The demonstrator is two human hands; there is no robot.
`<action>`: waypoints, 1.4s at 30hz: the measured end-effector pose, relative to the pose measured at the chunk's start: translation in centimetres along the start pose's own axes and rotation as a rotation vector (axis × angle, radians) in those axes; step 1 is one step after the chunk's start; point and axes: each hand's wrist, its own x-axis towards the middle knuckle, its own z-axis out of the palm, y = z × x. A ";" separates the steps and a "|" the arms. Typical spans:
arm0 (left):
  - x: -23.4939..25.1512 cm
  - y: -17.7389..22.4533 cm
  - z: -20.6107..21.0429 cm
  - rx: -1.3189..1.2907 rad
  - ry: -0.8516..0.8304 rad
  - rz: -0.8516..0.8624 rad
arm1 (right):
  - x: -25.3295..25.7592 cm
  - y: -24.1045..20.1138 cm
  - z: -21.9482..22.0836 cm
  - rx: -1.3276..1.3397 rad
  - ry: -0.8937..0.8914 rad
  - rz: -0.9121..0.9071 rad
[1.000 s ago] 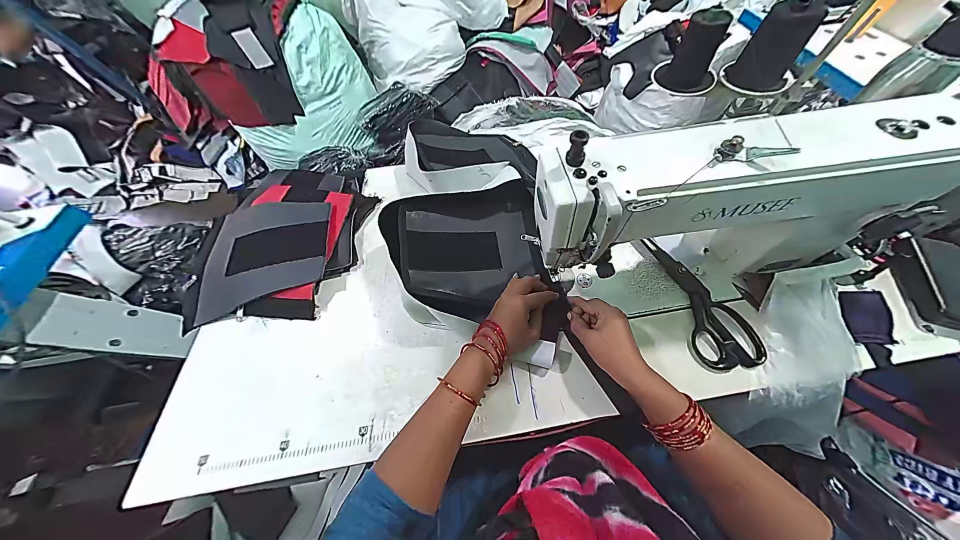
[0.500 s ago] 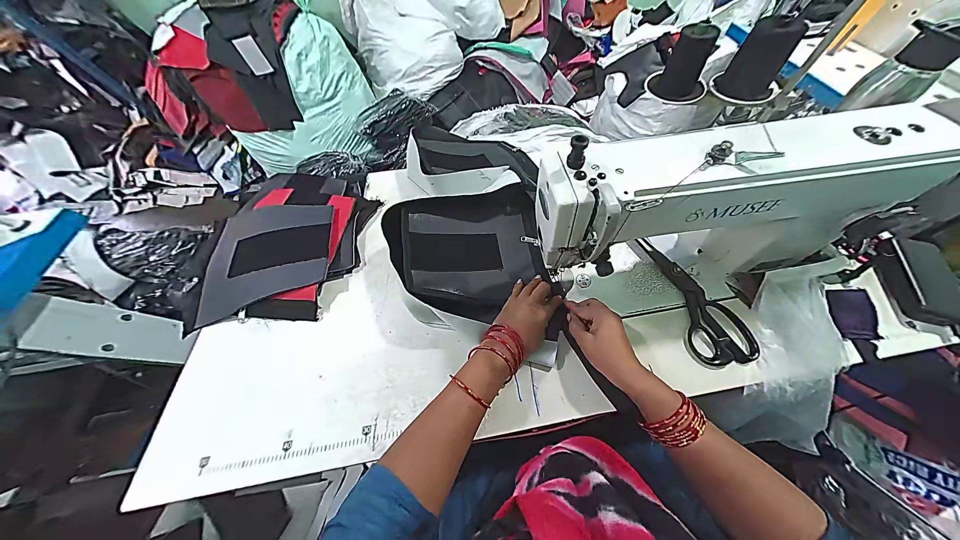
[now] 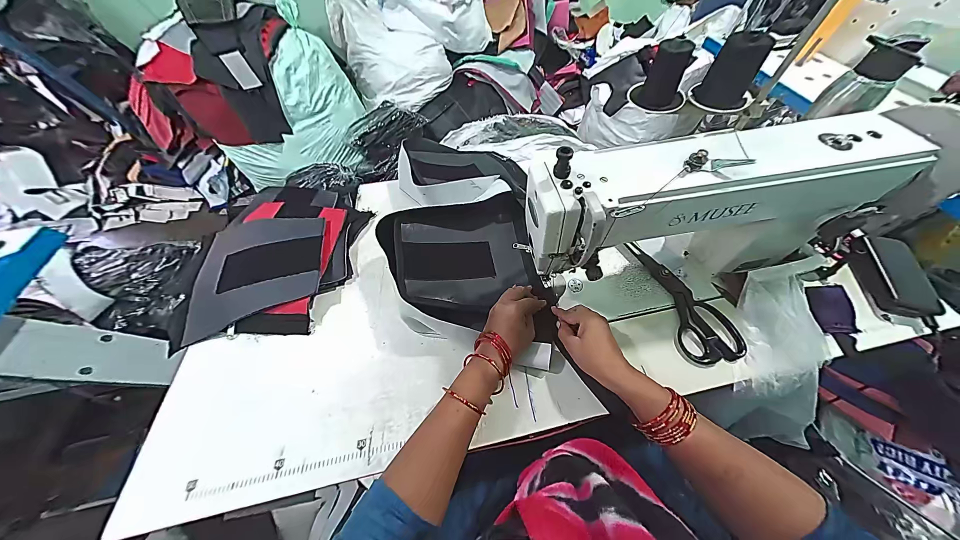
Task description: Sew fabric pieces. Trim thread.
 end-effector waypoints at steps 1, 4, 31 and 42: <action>-0.1 0.1 0.0 0.015 -0.003 0.001 | 0.0 -0.2 0.1 0.004 -0.002 0.012; -0.2 0.0 0.1 0.049 0.006 0.050 | -0.1 -0.2 0.3 0.004 -0.008 0.012; 0.8 1.3 0.5 0.124 -0.003 -0.075 | 2.1 -1.5 -1.1 -0.096 -0.159 0.047; 1.3 1.9 0.5 0.138 -0.009 -0.125 | 2.9 -1.4 -1.8 -0.111 -0.230 -0.006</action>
